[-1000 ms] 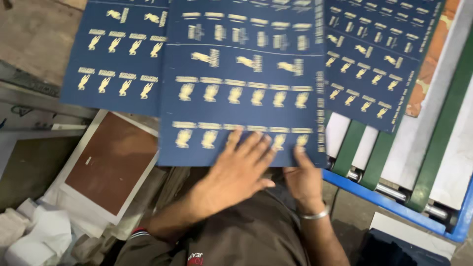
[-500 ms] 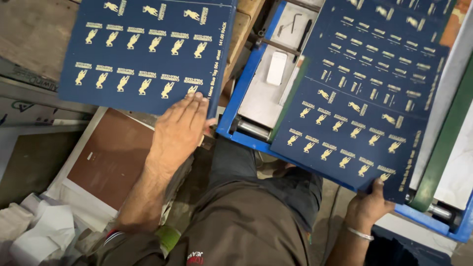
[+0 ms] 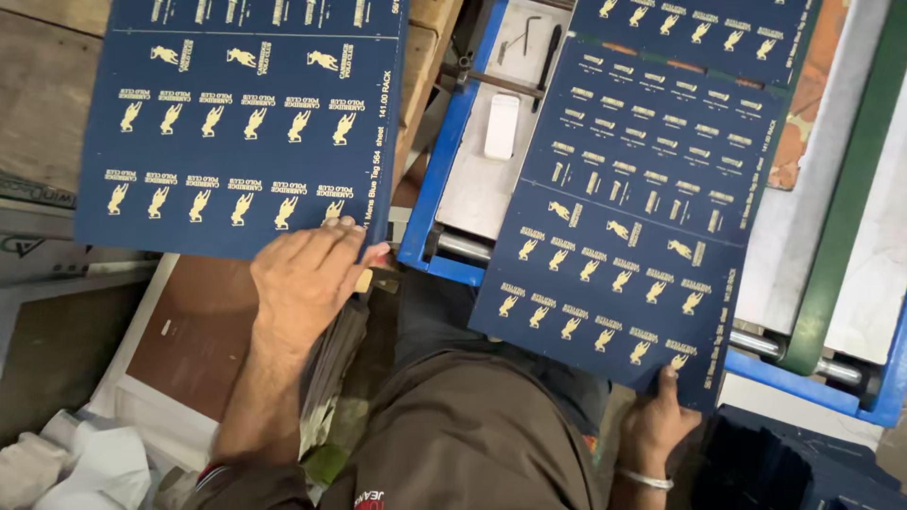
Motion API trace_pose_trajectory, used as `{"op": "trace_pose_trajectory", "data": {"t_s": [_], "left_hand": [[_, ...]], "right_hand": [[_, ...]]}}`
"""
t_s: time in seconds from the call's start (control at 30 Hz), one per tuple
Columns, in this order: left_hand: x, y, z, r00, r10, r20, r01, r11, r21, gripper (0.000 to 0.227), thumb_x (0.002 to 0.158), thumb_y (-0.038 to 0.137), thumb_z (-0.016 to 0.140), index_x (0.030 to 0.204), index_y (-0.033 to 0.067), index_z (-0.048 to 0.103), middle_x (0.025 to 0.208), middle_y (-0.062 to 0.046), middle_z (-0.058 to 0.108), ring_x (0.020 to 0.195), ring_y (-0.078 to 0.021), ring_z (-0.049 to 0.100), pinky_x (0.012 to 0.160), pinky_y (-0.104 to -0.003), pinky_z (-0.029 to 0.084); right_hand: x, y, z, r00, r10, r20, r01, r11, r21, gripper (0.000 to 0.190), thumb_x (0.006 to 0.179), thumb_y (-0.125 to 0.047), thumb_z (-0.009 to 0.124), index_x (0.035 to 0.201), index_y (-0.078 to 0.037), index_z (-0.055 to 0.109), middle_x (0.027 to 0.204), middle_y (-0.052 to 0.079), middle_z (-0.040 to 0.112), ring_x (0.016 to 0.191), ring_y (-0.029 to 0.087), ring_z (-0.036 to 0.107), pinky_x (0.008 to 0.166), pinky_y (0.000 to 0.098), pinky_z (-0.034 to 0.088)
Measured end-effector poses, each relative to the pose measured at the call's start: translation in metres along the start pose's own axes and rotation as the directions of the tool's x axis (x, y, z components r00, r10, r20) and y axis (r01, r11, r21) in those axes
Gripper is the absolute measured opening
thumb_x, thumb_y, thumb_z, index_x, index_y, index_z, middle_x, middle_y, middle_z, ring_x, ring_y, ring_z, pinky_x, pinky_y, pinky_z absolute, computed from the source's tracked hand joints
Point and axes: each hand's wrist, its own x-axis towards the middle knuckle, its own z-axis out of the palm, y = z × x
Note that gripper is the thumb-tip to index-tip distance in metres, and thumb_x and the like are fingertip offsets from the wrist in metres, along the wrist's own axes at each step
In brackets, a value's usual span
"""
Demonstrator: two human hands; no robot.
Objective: The person feeds blue printed sheets into a roller machine and retrieves them from the other side. The person repeats this process continuously, handling the sheets one by one and stacking them on a wooden surface to the left.
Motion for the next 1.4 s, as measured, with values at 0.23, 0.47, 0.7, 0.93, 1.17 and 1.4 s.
{"op": "trace_pose_trajectory", "data": {"t_s": [0.23, 0.47, 0.7, 0.93, 1.17, 1.4], "left_hand": [[0.007, 0.002, -0.010, 0.975, -0.095, 0.202, 0.114, 0.990, -0.085, 0.043, 0.074, 0.023, 0.083, 0.111, 0.0038, 0.075, 0.110, -0.007, 0.074, 0.100, -0.0265, 0.067, 0.088, -0.042, 0.053], [-0.006, -0.014, -0.017, 0.981, -0.119, 0.153, 0.114, 0.992, 0.045, 0.060, 0.067, 0.020, 0.083, 0.123, 0.0048, 0.068, 0.127, -0.015, 0.067, 0.124, -0.0334, 0.060, 0.112, -0.052, 0.042], [-0.013, -0.039, -0.019, 0.936, -0.179, 0.305, 0.202, 0.978, -0.048, 0.063, 0.073, 0.019, 0.083, 0.132, 0.0051, 0.066, 0.133, -0.016, 0.067, 0.124, -0.0343, 0.061, 0.107, -0.048, 0.046], [-0.007, -0.029, -0.011, 0.879, -0.476, 0.025, 0.440, 0.790, -0.426, 0.025, 0.103, 0.012, 0.067, 0.128, 0.0094, 0.071, 0.125, -0.009, 0.073, 0.117, -0.0259, 0.071, 0.102, -0.041, 0.057], [0.021, 0.121, 0.032, 0.968, 0.073, 0.240, -0.020, 0.976, -0.215, 0.064, 0.084, 0.036, 0.069, 0.134, -0.0021, 0.063, 0.135, -0.020, 0.063, 0.130, -0.0338, 0.054, 0.116, -0.058, 0.035], [0.014, 0.051, 0.000, 0.924, -0.027, 0.381, 0.043, 0.999, -0.033, 0.068, 0.092, 0.050, 0.063, 0.137, -0.0007, 0.058, 0.141, -0.020, 0.058, 0.136, -0.0360, 0.048, 0.116, -0.060, 0.030]], "right_hand": [[0.054, -0.008, 0.041, 0.998, 0.045, 0.050, -0.051, 0.990, 0.133, 0.040, 0.102, 0.004, 0.059, 0.140, 0.004, 0.050, 0.133, 0.015, 0.062, 0.117, 0.027, 0.068, 0.099, 0.0407, 0.062], [0.105, 0.023, 0.049, 0.966, 0.163, 0.199, -0.200, 0.963, 0.182, 0.030, 0.107, -0.007, 0.059, 0.134, 0.003, 0.050, 0.123, 0.016, 0.064, 0.107, 0.029, 0.070, 0.089, 0.0429, 0.062], [0.073, 0.037, 0.060, 0.805, 0.416, 0.422, -0.429, 0.901, -0.069, 0.031, 0.109, -0.017, 0.052, 0.131, 0.004, 0.055, 0.119, 0.022, 0.068, 0.104, 0.032, 0.072, 0.088, 0.0414, 0.062], [0.008, -0.019, 0.140, 0.613, 0.351, 0.708, -0.372, 0.919, -0.134, 0.041, 0.106, -0.016, 0.053, 0.139, 0.006, 0.053, 0.130, 0.023, 0.066, 0.110, 0.033, 0.070, 0.090, 0.0426, 0.062], [-0.036, -0.048, 0.186, 0.449, 0.436, 0.780, -0.567, 0.814, -0.129, 0.047, 0.103, -0.024, 0.061, 0.142, 0.001, 0.053, 0.128, 0.017, 0.064, 0.107, 0.033, 0.068, 0.075, 0.0433, 0.055], [0.025, -0.045, 0.151, 0.899, 0.265, 0.349, -0.320, 0.941, 0.109, 0.039, 0.097, 0.001, 0.059, 0.136, 0.001, 0.056, 0.126, 0.011, 0.066, 0.108, 0.021, 0.071, 0.089, 0.0352, 0.064]]}}
